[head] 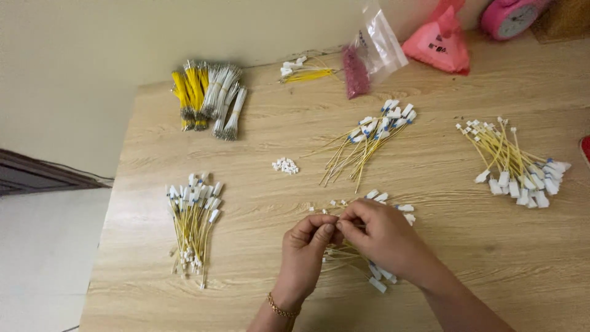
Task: The person assembles small white plastic connectors onto yellow wires by hand. They repeatedly pick up a wire and a connector, fit the connector onto the wire end, and place the finished assembly into a growing pile on the table.
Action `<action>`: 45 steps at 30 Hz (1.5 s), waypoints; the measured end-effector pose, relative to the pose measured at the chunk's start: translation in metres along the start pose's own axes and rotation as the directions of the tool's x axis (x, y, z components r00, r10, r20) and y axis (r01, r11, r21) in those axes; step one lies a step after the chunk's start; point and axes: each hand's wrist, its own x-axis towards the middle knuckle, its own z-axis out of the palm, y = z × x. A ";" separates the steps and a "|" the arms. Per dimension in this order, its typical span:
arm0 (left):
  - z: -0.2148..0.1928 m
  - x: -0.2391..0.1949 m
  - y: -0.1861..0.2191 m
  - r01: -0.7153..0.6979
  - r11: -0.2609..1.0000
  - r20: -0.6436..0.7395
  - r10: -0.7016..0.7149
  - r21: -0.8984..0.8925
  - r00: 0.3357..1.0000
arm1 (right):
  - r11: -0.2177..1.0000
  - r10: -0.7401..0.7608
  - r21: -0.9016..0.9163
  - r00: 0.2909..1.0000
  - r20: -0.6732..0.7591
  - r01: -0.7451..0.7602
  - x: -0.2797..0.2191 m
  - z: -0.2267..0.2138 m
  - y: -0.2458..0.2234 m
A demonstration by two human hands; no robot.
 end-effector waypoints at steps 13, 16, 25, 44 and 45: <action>0.004 0.014 0.015 0.091 0.992 0.008 -0.090 -0.093 0.996 | 0.974 0.066 0.210 0.993 0.100 -0.086 0.010 -0.011 0.029; 0.004 0.012 0.015 0.056 0.993 0.019 -0.054 -0.099 0.998 | 0.991 0.044 0.123 0.996 0.074 -0.053 0.008 -0.012 0.025; 0.001 0.008 0.013 -0.038 0.997 0.019 0.036 0.065 0.999 | 0.995 0.026 0.089 0.996 0.087 -0.034 0.009 -0.004 0.017; 0.006 0.019 0.013 0.033 0.978 -0.109 -0.057 -0.208 0.992 | 0.657 -0.691 -0.592 0.686 -0.227 0.466 0.004 0.004 0.005; 0.006 0.020 0.008 0.004 0.985 -0.126 -0.027 -0.174 0.992 | 0.587 -0.759 -0.630 0.615 -0.212 0.508 0.004 0.004 0.006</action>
